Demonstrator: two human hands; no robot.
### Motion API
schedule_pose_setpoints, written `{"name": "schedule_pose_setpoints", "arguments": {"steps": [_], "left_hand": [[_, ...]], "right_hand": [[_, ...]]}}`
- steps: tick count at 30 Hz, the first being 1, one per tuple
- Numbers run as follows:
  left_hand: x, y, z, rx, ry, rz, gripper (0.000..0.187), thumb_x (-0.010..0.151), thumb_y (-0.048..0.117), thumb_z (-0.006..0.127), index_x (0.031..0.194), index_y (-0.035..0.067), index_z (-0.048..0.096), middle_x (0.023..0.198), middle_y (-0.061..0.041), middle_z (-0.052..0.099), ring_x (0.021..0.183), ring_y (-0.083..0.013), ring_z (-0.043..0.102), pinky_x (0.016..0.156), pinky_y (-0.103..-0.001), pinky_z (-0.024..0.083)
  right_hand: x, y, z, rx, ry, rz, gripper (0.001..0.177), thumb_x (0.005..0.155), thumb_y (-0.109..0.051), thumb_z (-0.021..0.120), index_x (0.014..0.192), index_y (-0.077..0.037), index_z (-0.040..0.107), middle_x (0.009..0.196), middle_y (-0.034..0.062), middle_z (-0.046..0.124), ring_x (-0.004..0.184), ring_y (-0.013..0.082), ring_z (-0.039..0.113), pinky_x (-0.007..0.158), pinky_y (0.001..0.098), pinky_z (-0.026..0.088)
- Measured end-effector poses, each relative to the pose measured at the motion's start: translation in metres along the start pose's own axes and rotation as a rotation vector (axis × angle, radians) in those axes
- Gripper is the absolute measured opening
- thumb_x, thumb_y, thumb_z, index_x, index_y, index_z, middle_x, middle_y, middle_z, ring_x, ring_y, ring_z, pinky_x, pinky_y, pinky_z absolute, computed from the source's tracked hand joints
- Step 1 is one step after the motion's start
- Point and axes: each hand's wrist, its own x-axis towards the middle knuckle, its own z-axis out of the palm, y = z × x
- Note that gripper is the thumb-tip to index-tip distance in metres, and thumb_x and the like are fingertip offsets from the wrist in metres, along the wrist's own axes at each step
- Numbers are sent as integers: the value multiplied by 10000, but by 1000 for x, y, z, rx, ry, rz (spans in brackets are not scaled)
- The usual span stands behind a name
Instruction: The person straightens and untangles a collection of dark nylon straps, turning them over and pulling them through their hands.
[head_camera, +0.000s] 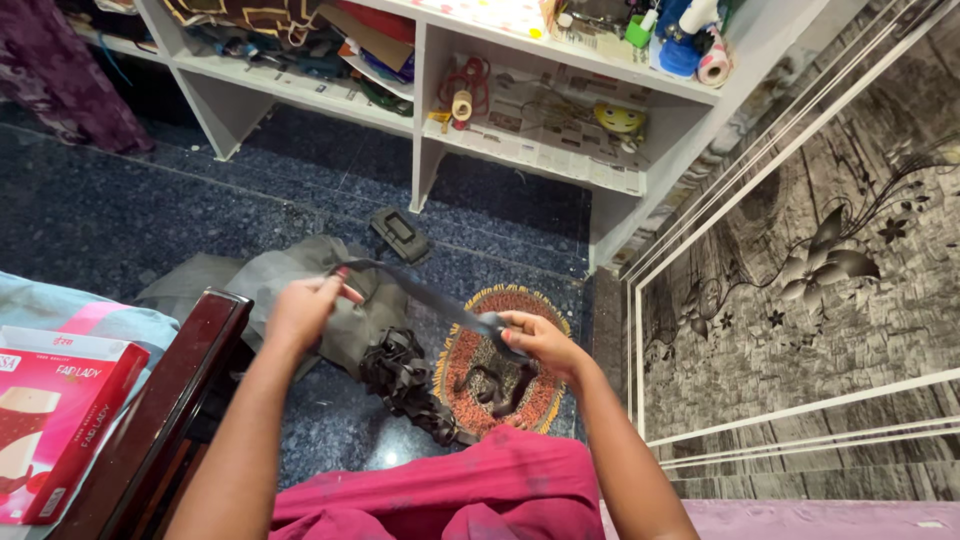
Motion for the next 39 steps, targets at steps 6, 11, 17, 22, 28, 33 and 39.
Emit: {"name": "schedule_pose_setpoints", "arguments": {"steps": [6, 11, 17, 22, 28, 33, 39], "left_hand": [[-9, -7, -30, 271, 273, 63, 452, 823, 638, 685, 1047, 261, 796, 962, -83, 780, 888, -306, 710, 719, -436, 536], [-5, -41, -47, 272, 23, 109, 507, 715, 612, 792, 986, 186, 832, 909, -62, 801, 814, -217, 763, 752, -380, 586], [3, -67, -41, 68, -377, 199, 346, 904, 412, 696, 974, 117, 863, 773, -12, 817, 725, -138, 698, 707, -285, 554], [-5, -68, -18, -176, -547, -57, 140, 991, 233, 593, 1012, 138, 694, 857, -81, 765, 758, -177, 675, 643, -322, 506], [-10, -78, 10, -447, -708, 173, 130, 941, -22, 516, 832, 27, 567, 1047, -89, 807, 931, -165, 792, 791, -324, 641], [-19, -65, 15, -208, -649, 68, 204, 1000, 39, 524, 943, 72, 717, 1009, -76, 757, 881, -172, 752, 751, -309, 609], [-16, -65, 20, -450, -666, 18, 112, 971, 151, 555, 1037, 87, 619, 933, -26, 729, 750, -102, 691, 634, -272, 550]], "right_hand": [[7, 32, -29, -377, 234, 16, 294, 951, -328, 738, 1020, -46, 784, 708, -46, 588, 616, 69, 458, 549, 255, 348], [2, 27, -48, -533, 408, -47, 264, 867, -302, 791, 953, -54, 811, 725, 7, 698, 625, 85, 560, 564, 294, 445], [-9, -5, -50, -731, 585, 18, 284, 832, -365, 796, 992, -131, 819, 818, 63, 795, 735, 160, 740, 692, 314, 549], [-11, -32, -48, -908, 805, -79, 277, 815, -415, 791, 978, -192, 814, 912, 53, 782, 815, 216, 747, 733, 354, 555], [-12, -55, -52, -1032, 994, -231, 259, 863, -395, 770, 958, -155, 795, 979, 84, 750, 905, 295, 699, 748, 415, 533], [-10, -59, -58, -963, 1070, -334, 254, 889, -353, 763, 968, -112, 774, 986, 94, 742, 903, 291, 702, 765, 398, 536], [12, -23, -94, -529, 870, -385, 189, 1000, -260, 709, 1036, -77, 738, 870, 35, 719, 805, 126, 639, 739, 284, 512]]}}
